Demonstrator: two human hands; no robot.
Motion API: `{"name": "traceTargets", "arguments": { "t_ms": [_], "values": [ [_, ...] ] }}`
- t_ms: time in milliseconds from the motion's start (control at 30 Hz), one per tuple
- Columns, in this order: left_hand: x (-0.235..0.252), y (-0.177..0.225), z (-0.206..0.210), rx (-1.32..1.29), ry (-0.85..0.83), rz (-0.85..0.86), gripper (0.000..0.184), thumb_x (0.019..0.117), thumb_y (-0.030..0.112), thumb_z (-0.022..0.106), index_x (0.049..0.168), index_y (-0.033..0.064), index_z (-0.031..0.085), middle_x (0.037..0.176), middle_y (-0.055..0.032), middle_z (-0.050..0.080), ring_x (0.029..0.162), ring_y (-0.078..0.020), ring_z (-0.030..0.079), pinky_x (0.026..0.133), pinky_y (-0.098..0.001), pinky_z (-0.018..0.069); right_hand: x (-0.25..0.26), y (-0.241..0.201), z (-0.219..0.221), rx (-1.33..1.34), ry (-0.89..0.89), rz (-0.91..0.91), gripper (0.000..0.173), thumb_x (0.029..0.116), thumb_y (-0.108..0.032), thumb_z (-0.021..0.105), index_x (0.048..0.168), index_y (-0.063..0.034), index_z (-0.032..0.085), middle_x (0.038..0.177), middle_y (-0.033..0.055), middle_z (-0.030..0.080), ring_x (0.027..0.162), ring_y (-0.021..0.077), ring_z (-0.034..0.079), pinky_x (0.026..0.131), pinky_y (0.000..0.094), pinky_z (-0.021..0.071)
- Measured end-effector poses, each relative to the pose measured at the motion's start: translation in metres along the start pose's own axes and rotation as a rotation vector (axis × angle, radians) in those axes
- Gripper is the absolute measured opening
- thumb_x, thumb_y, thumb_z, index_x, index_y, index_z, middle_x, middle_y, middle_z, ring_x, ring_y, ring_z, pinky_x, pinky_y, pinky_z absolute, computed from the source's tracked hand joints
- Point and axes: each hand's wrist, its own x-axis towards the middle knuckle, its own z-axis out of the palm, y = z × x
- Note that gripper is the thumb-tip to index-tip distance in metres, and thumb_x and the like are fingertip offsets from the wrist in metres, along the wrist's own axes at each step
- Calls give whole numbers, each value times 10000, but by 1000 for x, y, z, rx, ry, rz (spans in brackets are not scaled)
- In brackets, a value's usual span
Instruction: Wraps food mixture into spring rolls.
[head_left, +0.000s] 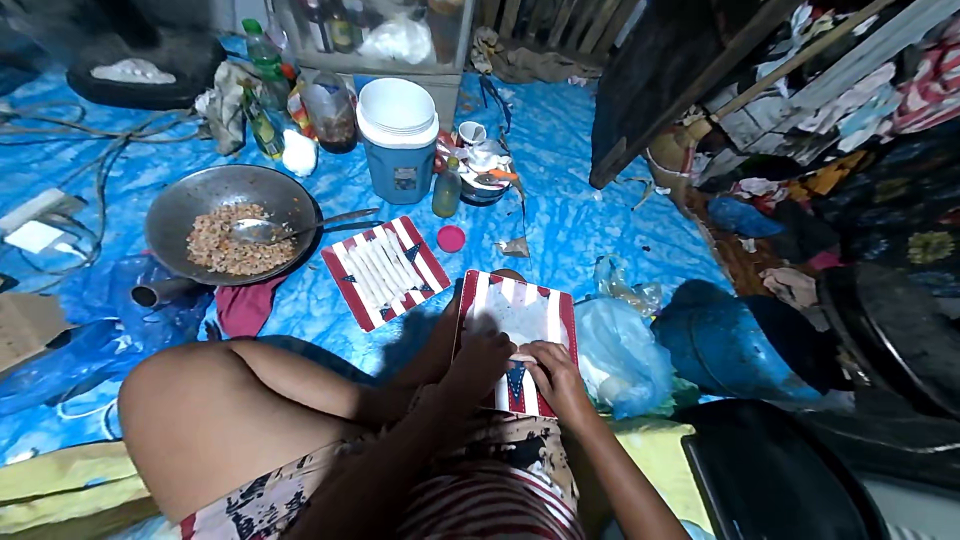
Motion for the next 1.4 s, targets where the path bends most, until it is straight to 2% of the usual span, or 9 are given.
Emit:
{"name": "traceTargets", "arguments": {
  "t_ms": [167, 267, 400, 667, 867, 967, 1133, 1233, 1400],
  "values": [
    [2, -4, 12, 25, 87, 8, 253, 1027, 118, 572, 1122, -69, 713, 1169, -247, 684, 1159, -408, 642, 1026, -495, 493, 1, 1, 0, -11, -7, 6, 195, 952, -53, 639, 1089, 12, 762, 1114, 218, 714, 1090, 397, 667, 984, 479, 531],
    [1, -2, 9, 26, 42, -46, 280, 1049, 134, 546, 1159, -67, 707, 1241, -255, 653, 1217, -406, 607, 1065, -485, 466, 0, -1, 1, -40, -2, 2, 200, 952, -69, 642, 1092, 7, 762, 1106, 225, 709, 1078, 405, 665, 965, 481, 538],
    [-1, -6, 13, 34, 137, -6, 241, 1028, 78, 557, 1103, -73, 729, 1155, -253, 691, 1139, -418, 650, 1007, -499, 507, 0, -3, -1, -100, -19, -29, 252, 951, -102, 664, 1156, 32, 724, 1131, 221, 713, 1081, 402, 679, 970, 496, 541],
    [0, -3, 5, -11, 112, -50, 243, 1032, 103, 567, 1121, -77, 704, 1129, -255, 704, 1138, -428, 655, 1015, -517, 499, 1, 11, 0, -28, 26, -23, 187, 954, -141, 665, 1019, -2, 771, 1012, 203, 704, 1012, 366, 671, 935, 456, 543],
    [10, 4, -6, -19, -23, -210, 277, 1061, 93, 506, 1199, -51, 698, 1317, -249, 639, 1308, -427, 551, 1114, -536, 414, 16, 20, -16, 89, -153, -12, 213, 984, -109, 608, 1042, 15, 771, 1062, 196, 732, 1064, 349, 681, 988, 461, 520],
    [21, 4, -13, 24, -121, -263, 288, 1072, 124, 494, 1226, -21, 690, 1326, -230, 631, 1327, -411, 528, 1117, -540, 406, 27, 22, -23, 123, -283, 37, 235, 1003, -109, 584, 1087, 54, 732, 1076, 223, 713, 1042, 336, 673, 980, 455, 510],
    [31, 5, -26, 112, -200, -212, 267, 1061, 114, 506, 1211, 6, 699, 1278, -212, 655, 1283, -416, 544, 1101, -552, 392, 44, 20, -36, 135, -460, 177, 262, 1026, -151, 567, 1124, 72, 662, 959, 201, 666, 837, 243, 627, 811, 394, 518],
    [34, -1, -18, 59, -109, -103, 247, 1022, 2, 504, 1178, -26, 694, 1241, -228, 659, 1247, -413, 569, 1089, -527, 422, 51, 19, -40, 118, -487, 163, 243, 1019, -112, 563, 1098, 86, 681, 1011, 231, 671, 915, 289, 639, 876, 425, 513],
    [30, 11, -17, 40, -171, -91, 309, 1021, -78, 428, 1220, -79, 664, 1284, -257, 632, 1267, -425, 569, 1074, -528, 448, 50, 10, -34, 93, -384, 106, 203, 980, -48, 596, 1076, 78, 722, 1099, 253, 661, 1061, 339, 635, 985, 436, 495]
  ]
}}
